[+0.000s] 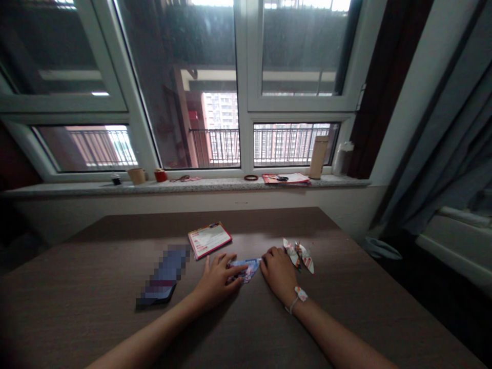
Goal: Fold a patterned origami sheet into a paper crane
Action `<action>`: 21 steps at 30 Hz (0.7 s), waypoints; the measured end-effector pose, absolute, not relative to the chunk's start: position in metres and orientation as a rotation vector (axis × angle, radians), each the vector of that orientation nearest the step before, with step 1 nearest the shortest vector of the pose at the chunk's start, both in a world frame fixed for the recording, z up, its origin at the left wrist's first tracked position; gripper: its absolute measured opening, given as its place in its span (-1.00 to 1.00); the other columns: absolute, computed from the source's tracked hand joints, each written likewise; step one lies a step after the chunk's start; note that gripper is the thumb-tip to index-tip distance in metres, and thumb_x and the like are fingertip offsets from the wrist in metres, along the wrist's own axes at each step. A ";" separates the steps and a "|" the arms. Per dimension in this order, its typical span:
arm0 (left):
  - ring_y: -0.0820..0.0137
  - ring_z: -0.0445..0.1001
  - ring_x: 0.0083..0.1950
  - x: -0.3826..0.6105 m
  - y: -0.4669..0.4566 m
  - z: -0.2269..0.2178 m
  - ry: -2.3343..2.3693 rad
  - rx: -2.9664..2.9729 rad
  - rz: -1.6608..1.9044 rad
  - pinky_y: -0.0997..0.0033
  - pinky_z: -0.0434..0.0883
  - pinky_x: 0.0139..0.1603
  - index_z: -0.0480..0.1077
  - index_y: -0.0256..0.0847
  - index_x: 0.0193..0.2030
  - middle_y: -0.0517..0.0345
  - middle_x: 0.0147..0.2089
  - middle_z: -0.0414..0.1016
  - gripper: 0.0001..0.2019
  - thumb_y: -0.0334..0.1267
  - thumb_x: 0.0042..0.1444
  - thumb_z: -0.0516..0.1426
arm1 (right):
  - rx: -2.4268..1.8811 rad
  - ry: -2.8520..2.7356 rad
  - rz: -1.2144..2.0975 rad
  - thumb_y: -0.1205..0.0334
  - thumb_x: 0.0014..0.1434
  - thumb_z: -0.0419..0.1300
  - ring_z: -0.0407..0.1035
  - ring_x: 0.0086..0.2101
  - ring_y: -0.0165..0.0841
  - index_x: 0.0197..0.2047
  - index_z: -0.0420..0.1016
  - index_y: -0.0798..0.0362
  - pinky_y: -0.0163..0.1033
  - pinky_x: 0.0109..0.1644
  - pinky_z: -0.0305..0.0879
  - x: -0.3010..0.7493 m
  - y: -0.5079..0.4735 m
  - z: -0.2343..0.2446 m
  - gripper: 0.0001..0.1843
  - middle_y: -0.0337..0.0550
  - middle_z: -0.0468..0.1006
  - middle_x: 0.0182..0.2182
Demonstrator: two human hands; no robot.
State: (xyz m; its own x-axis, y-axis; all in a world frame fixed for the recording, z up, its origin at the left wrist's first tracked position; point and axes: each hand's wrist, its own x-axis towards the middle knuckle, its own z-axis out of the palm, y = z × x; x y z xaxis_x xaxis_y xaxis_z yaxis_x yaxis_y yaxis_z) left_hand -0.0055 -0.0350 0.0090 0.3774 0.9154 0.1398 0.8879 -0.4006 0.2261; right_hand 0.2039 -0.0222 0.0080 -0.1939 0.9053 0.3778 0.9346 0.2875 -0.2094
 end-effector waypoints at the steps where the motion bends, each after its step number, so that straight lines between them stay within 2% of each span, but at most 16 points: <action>1: 0.01 0.03 0.38 -0.006 -0.035 0.009 1.651 2.512 0.366 -0.43 -0.20 0.28 0.32 0.39 0.16 0.17 0.36 0.19 -0.63 0.03 0.21 0.09 | -1.660 -2.149 -0.100 0.20 0.30 0.02 0.33 -0.09 -0.23 -0.13 0.57 0.09 -0.23 0.05 0.17 0.203 -0.022 0.009 -0.69 -0.02 0.50 -0.18; 16: 0.00 0.03 0.38 -0.005 -0.035 0.008 1.662 2.516 0.367 -0.45 -0.21 0.27 0.30 0.38 0.18 0.14 0.36 0.19 -0.62 0.01 0.21 0.09 | -1.720 -2.238 -0.166 0.17 0.29 0.06 0.33 -0.06 -0.19 -0.11 0.57 0.09 -0.20 0.00 0.21 0.201 -0.025 0.016 -0.70 0.01 0.50 -0.14; 21: 0.02 0.02 0.38 -0.005 -0.035 0.007 1.658 2.523 0.370 -0.43 -0.21 0.28 0.28 0.38 0.19 0.15 0.36 0.18 -0.61 0.02 0.22 0.07 | -1.721 -2.239 -0.141 0.03 0.22 0.14 0.33 -0.06 -0.16 -0.14 0.57 0.11 -0.19 0.01 0.21 0.201 -0.026 0.018 -0.65 0.03 0.50 -0.13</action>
